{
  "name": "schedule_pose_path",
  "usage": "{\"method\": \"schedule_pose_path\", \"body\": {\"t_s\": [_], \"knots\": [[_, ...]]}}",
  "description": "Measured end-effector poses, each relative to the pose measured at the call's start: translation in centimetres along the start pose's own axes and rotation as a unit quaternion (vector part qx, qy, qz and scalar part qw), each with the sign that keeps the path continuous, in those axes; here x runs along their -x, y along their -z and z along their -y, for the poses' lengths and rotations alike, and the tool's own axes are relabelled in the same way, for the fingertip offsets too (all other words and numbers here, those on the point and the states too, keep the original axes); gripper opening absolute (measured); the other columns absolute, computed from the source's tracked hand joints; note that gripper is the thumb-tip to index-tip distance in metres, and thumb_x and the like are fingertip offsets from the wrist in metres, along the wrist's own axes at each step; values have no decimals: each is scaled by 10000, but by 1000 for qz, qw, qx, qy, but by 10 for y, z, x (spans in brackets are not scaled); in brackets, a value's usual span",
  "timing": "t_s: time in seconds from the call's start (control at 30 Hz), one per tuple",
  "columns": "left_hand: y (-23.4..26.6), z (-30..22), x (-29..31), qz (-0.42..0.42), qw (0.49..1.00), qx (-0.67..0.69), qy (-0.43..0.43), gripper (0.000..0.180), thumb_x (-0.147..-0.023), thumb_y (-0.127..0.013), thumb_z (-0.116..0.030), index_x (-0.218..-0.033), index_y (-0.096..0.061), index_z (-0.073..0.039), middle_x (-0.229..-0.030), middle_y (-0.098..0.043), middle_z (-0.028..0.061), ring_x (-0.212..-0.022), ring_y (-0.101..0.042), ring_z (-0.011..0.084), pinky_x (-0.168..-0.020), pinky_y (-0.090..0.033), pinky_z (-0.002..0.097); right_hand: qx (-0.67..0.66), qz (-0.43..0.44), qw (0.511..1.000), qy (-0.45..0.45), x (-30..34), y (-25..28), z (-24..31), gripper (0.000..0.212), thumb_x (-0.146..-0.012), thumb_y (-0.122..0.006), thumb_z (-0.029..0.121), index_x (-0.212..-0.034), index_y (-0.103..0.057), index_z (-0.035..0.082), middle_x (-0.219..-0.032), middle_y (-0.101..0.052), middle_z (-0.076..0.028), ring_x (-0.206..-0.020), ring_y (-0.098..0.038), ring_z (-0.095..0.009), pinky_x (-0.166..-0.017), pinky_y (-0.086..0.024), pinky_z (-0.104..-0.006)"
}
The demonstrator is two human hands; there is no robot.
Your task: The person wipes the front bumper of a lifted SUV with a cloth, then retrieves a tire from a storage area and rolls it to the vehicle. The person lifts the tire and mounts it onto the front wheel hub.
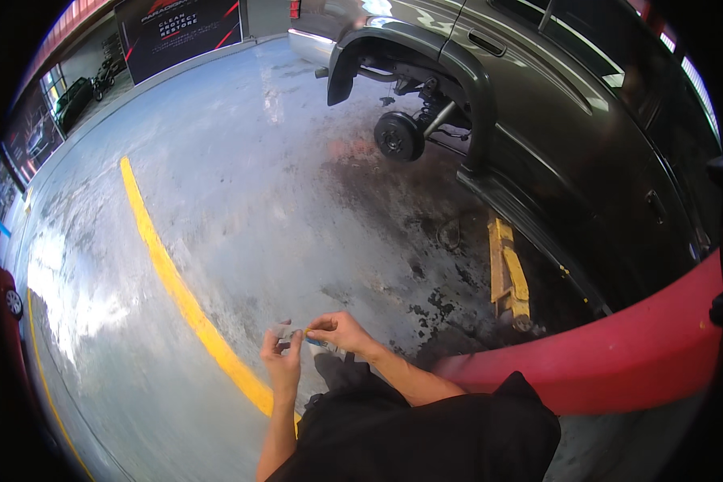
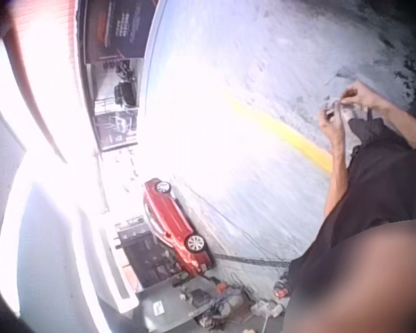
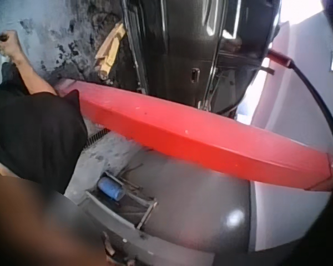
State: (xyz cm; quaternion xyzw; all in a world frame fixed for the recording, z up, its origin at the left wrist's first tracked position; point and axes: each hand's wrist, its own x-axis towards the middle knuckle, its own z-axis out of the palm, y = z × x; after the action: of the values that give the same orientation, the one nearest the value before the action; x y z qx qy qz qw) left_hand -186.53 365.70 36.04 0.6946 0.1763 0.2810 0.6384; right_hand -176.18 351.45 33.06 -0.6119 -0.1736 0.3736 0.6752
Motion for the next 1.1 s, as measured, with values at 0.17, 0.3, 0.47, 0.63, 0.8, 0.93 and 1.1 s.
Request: {"method": "schedule_pose_path", "body": {"t_s": [0.17,0.3,0.47,0.63,0.8,0.93,1.1], "knots": [[20,10,-161,45,998,-37,5,104,-891,-735,7,-993,-727,29,-942,-709,110,-820,-682,156,-699,-547,288,88,47,995,8,-140,23,72,230,-958,-735,163,-1096,-708,-18,-975,-752,-88,-884,-677,-122,-808,-548,-293],[24,13,-257,29,975,-168,-144,144,-844,-745,35,-984,-731,2,-919,-705,120,-810,-689,238,-737,-547,325,61,11,998,-17,-242,22,107,202,-975,-707,156,-1055,-693,-29,-939,-744,-100,-817,-671,-122,-750,-552,-290],[16,42,-365,43,943,-245,-221,205,-830,-746,39,-1030,-737,-6,-1025,-706,143,-922,-681,299,-794,-539,371,21,-65,997,29,-372,18,125,177,-981,-700,134,-1040,-690,-32,-924,-735,-82,-832,-679,-107,-736,-545,-277],[36,80,-504,87,918,-307,-238,395,-741,-712,39,-1118,-726,-78,-1147,-693,78,-1098,-626,315,-939,-488,434,-82,-52,995,-7,-505,19,146,282,-975,-724,169,-1171,-666,-26,-1000,-742,-74,-929,-680,-110,-810,-532,-259],[58,90,-654,152,920,-255,-256,414,-752,-660,64,-1143,-717,-60,-1171,-701,97,-1157,-624,299,-973,-480,419,-119,-65,990,-27,-640,21,185,337,-980,-720,169,-1246,-611,-7,-1050,-751,-106,-869,-697,-121,-737,-545,-252],[66,105,-765,79,984,-109,-120,366,-850,-668,43,-1203,-683,-53,-1140,-700,121,-1005,-687,240,-822,-534,342,-112,-67,991,-5,-733,22,213,213,-1011,-663,116,-1151,-599,-32,-1008,-748,-151,-874,-739,-175,-727,-572,-286],[83,144,-902,172,970,-146,-86,258,-862,-754,-27,-1115,-705,-22,-1048,-722,102,-906,-700,215,-761,-537,339,-13,-39,999,6,-850,24,232,172,-1014,-654,111,-1105,-618,-31,-952,-759,-132,-851,-738,-167,-731,-568,-278]]}}
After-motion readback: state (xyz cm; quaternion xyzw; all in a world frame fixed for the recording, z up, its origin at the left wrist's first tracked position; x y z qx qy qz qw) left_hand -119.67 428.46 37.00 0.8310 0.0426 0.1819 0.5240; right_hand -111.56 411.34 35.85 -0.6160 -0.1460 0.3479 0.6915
